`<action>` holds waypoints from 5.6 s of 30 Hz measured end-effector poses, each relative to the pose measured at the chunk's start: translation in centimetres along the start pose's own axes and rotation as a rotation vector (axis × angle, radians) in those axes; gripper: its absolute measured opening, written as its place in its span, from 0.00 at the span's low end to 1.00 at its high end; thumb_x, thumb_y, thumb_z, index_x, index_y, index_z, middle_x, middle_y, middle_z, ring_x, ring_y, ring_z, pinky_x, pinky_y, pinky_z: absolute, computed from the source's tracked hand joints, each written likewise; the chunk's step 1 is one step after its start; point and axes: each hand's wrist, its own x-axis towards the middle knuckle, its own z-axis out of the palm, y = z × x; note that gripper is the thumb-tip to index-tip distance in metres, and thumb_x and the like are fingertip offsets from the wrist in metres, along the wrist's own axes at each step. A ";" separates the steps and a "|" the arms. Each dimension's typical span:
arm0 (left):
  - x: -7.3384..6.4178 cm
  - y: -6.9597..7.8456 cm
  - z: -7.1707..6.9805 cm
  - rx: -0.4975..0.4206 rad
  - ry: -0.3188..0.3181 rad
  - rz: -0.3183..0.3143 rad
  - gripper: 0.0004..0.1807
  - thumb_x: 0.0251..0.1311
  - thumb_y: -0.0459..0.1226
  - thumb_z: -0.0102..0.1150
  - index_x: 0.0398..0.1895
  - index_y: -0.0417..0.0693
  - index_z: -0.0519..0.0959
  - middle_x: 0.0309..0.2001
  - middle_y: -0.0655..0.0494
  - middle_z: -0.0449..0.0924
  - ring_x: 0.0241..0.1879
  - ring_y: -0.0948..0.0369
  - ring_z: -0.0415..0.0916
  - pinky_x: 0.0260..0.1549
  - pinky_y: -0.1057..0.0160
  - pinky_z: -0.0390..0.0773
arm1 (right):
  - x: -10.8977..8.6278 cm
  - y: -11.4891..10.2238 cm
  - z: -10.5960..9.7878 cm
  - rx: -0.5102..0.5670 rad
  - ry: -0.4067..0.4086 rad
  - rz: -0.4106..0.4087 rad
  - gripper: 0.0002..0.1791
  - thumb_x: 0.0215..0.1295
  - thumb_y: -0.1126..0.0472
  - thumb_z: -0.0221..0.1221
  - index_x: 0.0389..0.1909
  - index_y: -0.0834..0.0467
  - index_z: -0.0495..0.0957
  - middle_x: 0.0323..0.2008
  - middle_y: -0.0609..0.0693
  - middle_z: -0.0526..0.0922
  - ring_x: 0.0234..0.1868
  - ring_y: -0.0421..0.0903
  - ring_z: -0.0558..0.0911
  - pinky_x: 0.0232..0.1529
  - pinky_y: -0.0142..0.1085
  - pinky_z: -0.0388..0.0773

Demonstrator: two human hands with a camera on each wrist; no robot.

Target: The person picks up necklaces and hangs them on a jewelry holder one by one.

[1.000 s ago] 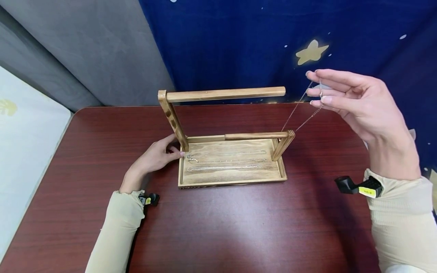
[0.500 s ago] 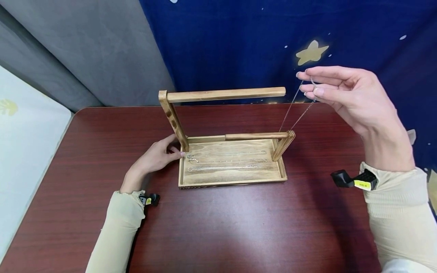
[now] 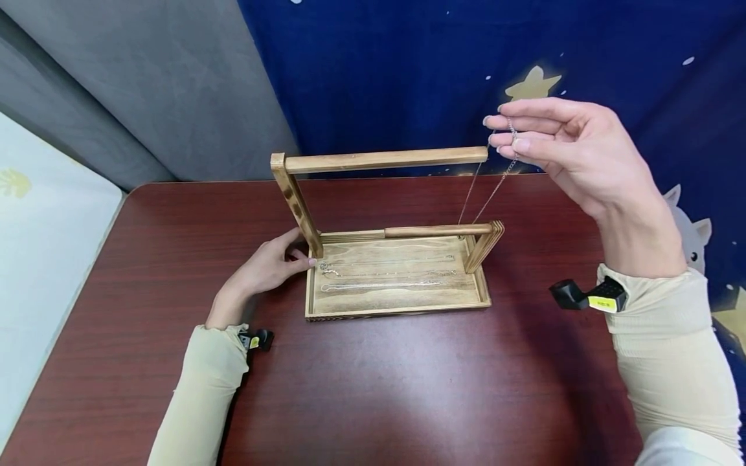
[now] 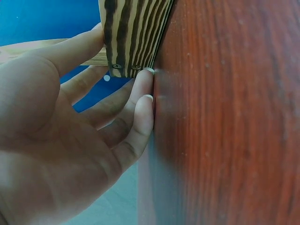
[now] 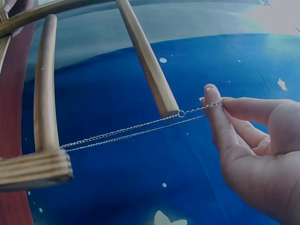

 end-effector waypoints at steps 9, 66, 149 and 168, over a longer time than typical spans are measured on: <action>0.0 -0.1 0.2 0.008 -0.019 -0.015 0.32 0.68 0.46 0.62 0.71 0.52 0.64 0.30 0.53 0.79 0.31 0.58 0.74 0.37 0.57 0.70 | 0.5 0.6 1.0 0.050 -0.063 0.021 0.25 0.62 0.86 0.52 0.61 0.75 0.72 0.57 0.67 0.79 0.51 0.58 0.84 0.52 0.43 0.76; 0.0 0.2 0.2 0.005 0.016 0.026 0.23 0.66 0.44 0.64 0.62 0.58 0.71 0.35 0.54 0.82 0.37 0.59 0.78 0.41 0.57 0.73 | 3.8 3.9 8.9 -0.092 -0.254 0.065 0.21 0.66 0.76 0.58 0.60 0.68 0.76 0.58 0.64 0.79 0.55 0.59 0.82 0.53 0.45 0.79; -0.1 -0.1 -0.2 -0.067 -0.006 -0.001 0.31 0.66 0.47 0.63 0.69 0.55 0.66 0.38 0.51 0.85 0.41 0.58 0.82 0.47 0.53 0.74 | 4.7 9.6 14.6 0.004 -0.474 0.158 0.23 0.69 0.75 0.54 0.65 0.71 0.69 0.63 0.62 0.75 0.65 0.53 0.74 0.65 0.43 0.68; 0.0 -0.2 -0.1 -0.063 -0.010 0.000 0.33 0.66 0.47 0.63 0.71 0.53 0.64 0.42 0.49 0.85 0.42 0.58 0.82 0.47 0.53 0.75 | 3.6 10.1 12.5 0.006 -0.420 0.161 0.23 0.69 0.72 0.56 0.64 0.67 0.72 0.63 0.59 0.76 0.65 0.53 0.75 0.65 0.45 0.68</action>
